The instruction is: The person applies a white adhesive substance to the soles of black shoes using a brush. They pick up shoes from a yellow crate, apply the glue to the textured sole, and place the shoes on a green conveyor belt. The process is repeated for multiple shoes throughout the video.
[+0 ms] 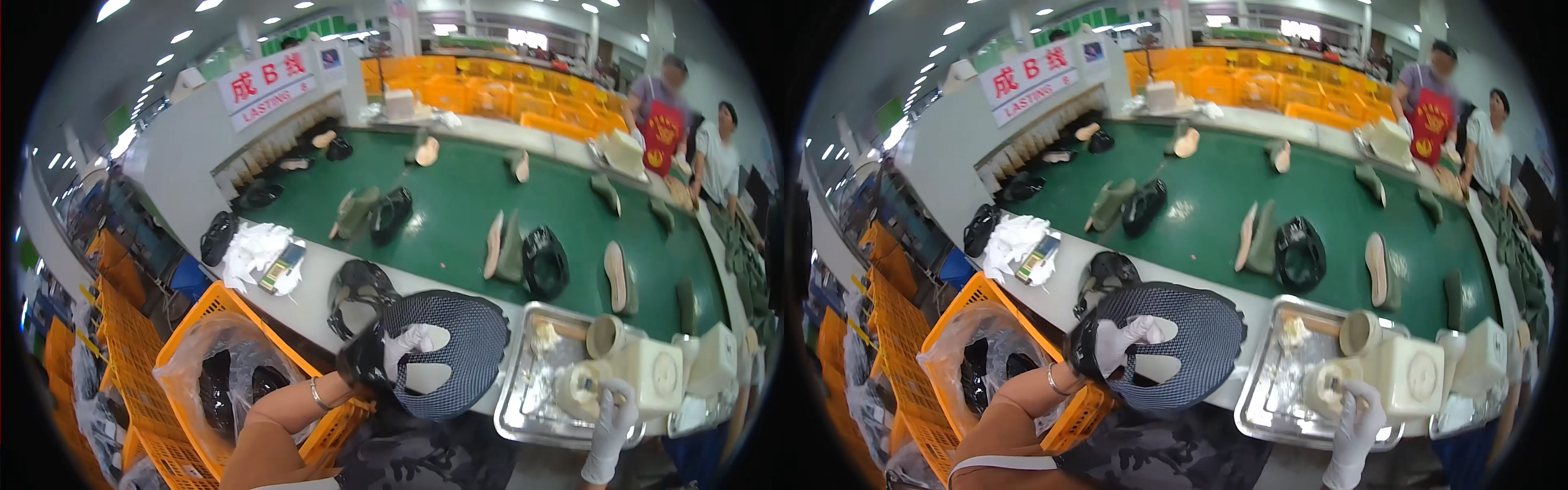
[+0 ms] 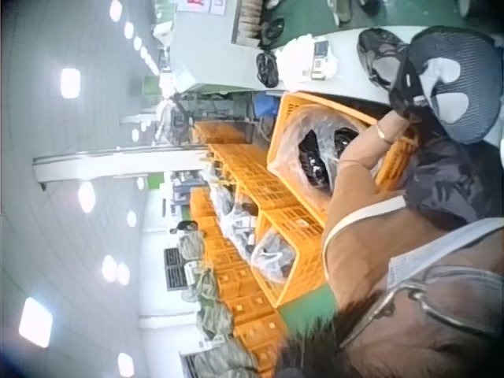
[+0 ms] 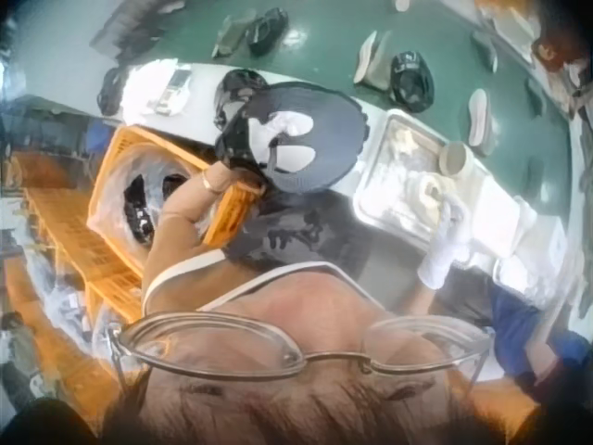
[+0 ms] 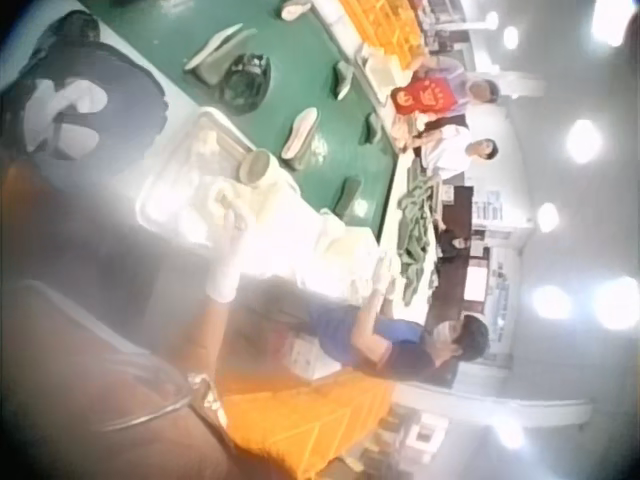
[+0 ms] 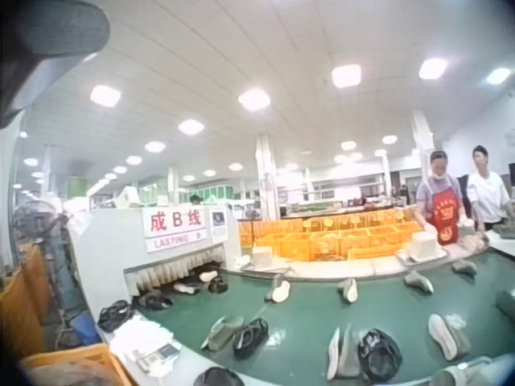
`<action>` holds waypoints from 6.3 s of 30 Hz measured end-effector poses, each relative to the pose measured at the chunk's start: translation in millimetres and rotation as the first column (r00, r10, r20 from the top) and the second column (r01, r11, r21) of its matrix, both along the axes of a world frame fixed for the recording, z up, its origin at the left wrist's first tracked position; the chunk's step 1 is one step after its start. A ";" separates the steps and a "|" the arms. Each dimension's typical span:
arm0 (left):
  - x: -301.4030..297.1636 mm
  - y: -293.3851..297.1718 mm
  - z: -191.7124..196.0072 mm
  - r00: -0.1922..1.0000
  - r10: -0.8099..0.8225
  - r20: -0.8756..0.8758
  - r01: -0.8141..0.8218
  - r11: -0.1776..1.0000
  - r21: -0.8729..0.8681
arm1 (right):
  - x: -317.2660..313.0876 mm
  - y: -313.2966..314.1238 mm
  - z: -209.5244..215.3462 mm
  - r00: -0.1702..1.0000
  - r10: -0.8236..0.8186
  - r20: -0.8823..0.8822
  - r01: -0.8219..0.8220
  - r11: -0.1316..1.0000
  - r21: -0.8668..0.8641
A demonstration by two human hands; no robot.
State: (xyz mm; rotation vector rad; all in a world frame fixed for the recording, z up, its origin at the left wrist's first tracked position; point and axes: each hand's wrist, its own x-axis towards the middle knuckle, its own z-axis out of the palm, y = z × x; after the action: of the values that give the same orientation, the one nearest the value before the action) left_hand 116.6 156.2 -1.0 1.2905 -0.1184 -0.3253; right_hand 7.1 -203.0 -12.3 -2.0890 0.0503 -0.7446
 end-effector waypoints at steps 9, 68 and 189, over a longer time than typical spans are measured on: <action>-19.8 -36.1 -45.8 0.945 -0.194 -0.264 0.218 0.974 0.065 | 18.3 4.0 -21.3 0.994 -0.033 0.105 0.070 0.925 -0.372; -26.2 -132.1 -41.3 0.499 -0.518 -0.695 0.701 0.713 -0.029 | 20.5 1.3 -9.3 0.957 0.278 0.081 -0.290 0.923 0.253; 36.0 -168.0 -57.8 0.635 0.434 0.639 -0.311 0.901 -0.303 | 10.7 49.7 6.1 0.958 0.281 -0.060 -0.286 0.953 -0.103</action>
State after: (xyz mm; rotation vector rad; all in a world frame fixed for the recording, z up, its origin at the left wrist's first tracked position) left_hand 152.5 -11.8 -58.8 1.1760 -0.5030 0.5531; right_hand 17.8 -153.3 -6.2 -2.1572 -0.2679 -0.5357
